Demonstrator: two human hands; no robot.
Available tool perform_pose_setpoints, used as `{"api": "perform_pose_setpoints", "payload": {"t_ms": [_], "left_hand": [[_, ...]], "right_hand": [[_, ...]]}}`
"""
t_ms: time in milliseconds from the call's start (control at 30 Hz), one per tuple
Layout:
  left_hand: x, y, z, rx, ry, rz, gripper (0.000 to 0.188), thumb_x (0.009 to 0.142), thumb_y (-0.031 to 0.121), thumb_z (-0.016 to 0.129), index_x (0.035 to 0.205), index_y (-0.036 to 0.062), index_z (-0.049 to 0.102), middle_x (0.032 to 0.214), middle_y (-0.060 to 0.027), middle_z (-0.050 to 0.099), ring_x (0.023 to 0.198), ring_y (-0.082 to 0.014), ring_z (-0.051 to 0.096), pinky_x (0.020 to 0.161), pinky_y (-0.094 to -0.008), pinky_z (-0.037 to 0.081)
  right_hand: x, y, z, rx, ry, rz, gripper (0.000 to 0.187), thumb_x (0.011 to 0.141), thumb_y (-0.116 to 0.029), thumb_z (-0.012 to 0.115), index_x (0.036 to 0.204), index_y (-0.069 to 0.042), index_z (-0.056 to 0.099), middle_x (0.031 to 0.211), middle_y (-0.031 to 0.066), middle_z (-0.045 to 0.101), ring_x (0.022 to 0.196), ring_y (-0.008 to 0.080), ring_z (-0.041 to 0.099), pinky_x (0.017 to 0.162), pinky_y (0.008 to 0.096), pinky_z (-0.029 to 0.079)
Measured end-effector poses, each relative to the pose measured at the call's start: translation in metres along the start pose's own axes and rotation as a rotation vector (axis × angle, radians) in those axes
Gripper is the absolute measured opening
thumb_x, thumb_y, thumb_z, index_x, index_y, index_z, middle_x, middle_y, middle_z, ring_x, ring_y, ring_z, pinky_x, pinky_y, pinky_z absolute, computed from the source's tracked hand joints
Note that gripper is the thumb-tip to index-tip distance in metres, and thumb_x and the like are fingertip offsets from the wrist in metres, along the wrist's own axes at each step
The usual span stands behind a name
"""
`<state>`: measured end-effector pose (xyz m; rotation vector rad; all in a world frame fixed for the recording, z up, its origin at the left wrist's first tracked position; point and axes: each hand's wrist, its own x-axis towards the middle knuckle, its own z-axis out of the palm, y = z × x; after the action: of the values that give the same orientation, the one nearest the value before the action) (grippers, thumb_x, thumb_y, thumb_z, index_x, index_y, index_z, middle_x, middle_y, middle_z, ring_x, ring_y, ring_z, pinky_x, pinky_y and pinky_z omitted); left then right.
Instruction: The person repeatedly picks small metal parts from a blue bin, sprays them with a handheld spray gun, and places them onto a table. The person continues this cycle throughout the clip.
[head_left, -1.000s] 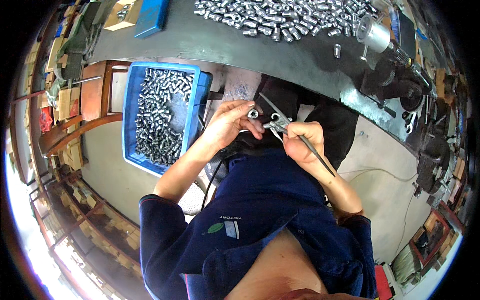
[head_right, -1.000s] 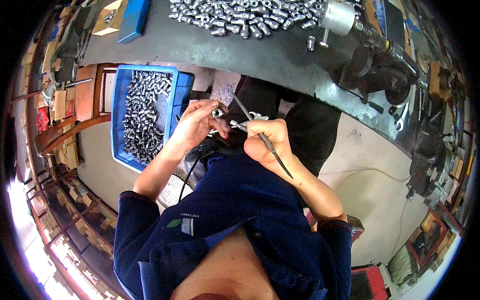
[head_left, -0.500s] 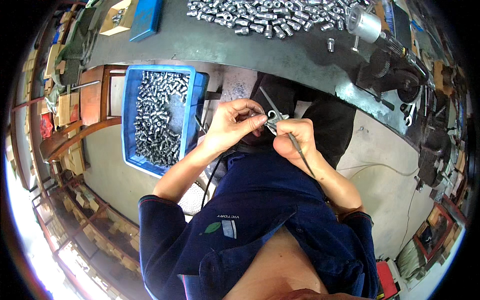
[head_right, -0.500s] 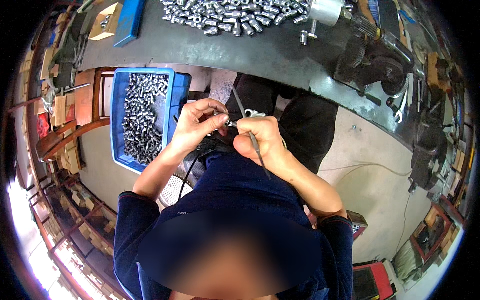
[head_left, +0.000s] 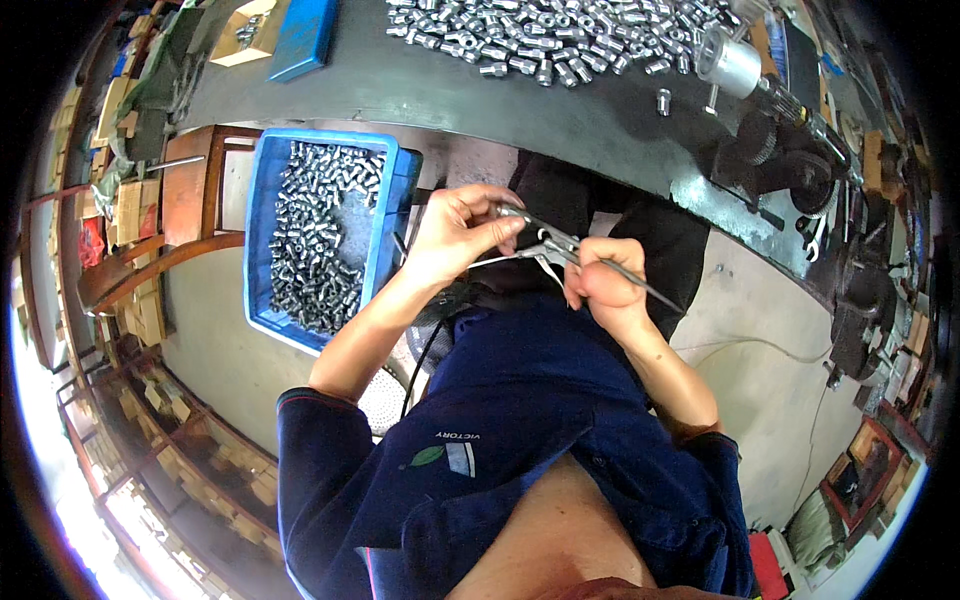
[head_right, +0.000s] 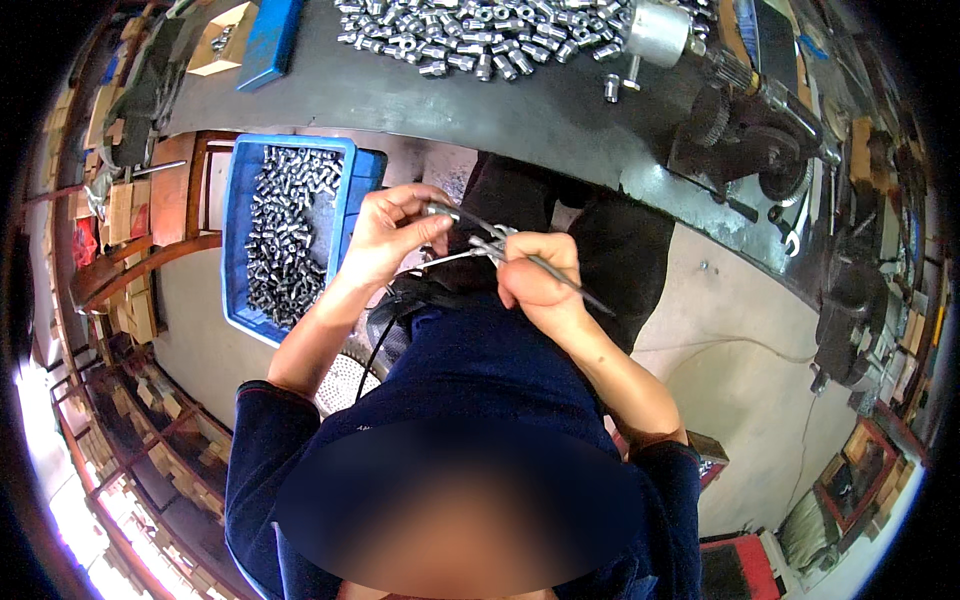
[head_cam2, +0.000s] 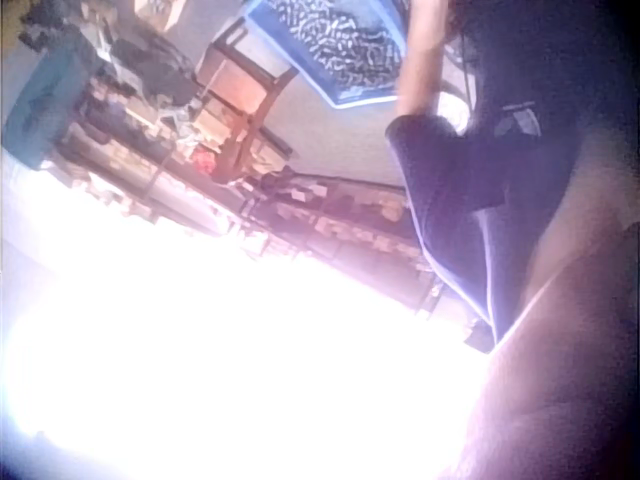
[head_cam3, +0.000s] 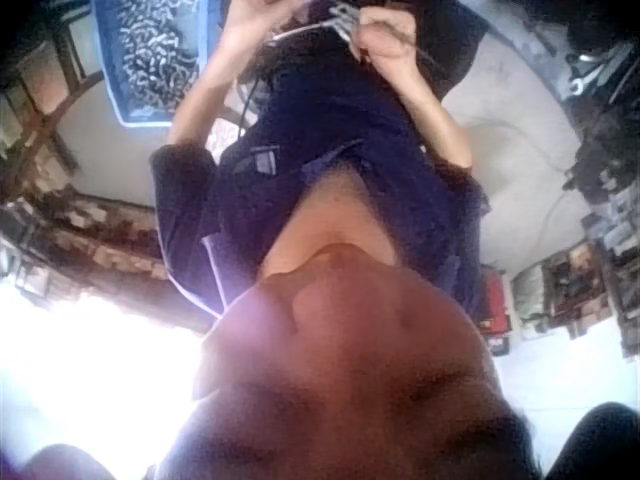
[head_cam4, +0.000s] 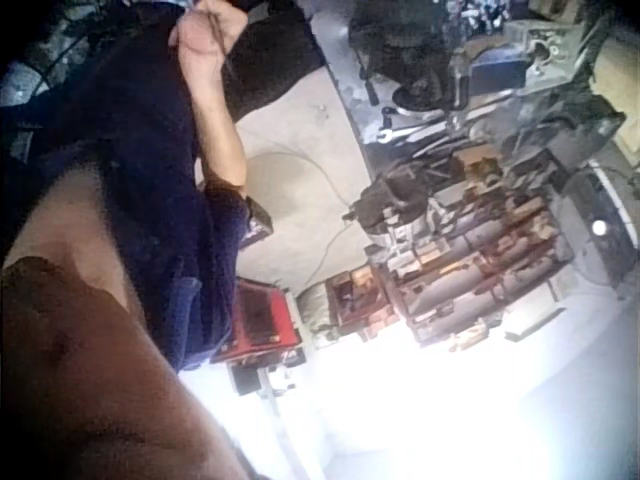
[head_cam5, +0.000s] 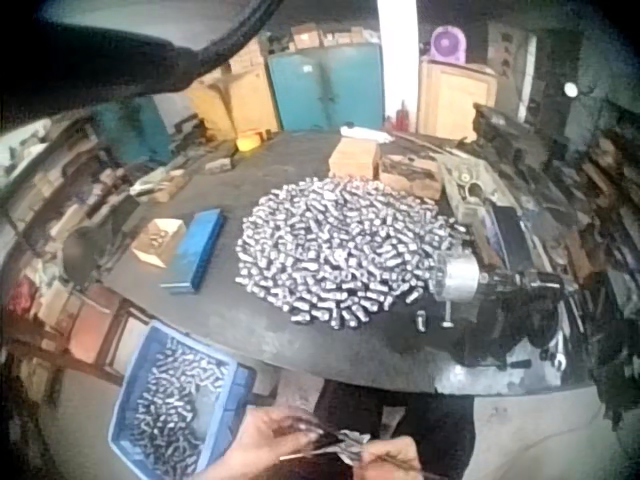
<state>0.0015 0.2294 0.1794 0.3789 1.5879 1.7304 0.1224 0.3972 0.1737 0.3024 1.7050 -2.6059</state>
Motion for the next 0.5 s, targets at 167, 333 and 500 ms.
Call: {"api": "perform_pose_setpoints", "payload": {"t_ms": [167,333,500], "left_hand": [[0.005,-0.009,-0.013,0.748,0.280,0.205,0.022,0.067,0.008,0.069,0.087,0.0008,0.064,0.064,-0.0092,0.061,0.054,-0.0135,0.059,0.052,-0.0269,0.046],[0.006,-0.013,-0.009,0.906,0.335,0.388,0.025,0.059,0.006,0.067,0.084,0.0017,0.064,0.064,-0.0146,0.060,0.056,-0.0267,0.061,0.052,-0.0326,0.047],[0.008,-0.015,-0.009,0.969,0.304,0.466,0.024,0.058,0.007,0.068,0.081,0.0033,0.062,0.064,-0.0137,0.059,0.057,-0.0287,0.060,0.052,-0.0341,0.047]], "right_hand": [[-0.014,-0.021,0.001,-0.137,-0.104,-0.197,0.043,0.077,-0.022,0.057,0.049,-0.007,0.028,0.048,0.0066,0.042,0.040,0.0127,0.042,0.038,0.0254,0.035],[-0.015,-0.030,0.017,-0.291,-0.179,-0.344,0.033,0.067,0.015,0.044,0.050,-0.005,0.024,0.044,0.0053,0.038,0.036,0.0115,0.042,0.032,0.0230,0.031],[-0.012,-0.022,0.015,-0.315,-0.211,-0.234,0.034,0.073,-0.006,0.053,0.051,-0.005,0.026,0.045,0.0045,0.039,0.038,0.0110,0.044,0.035,0.0240,0.032]]}}
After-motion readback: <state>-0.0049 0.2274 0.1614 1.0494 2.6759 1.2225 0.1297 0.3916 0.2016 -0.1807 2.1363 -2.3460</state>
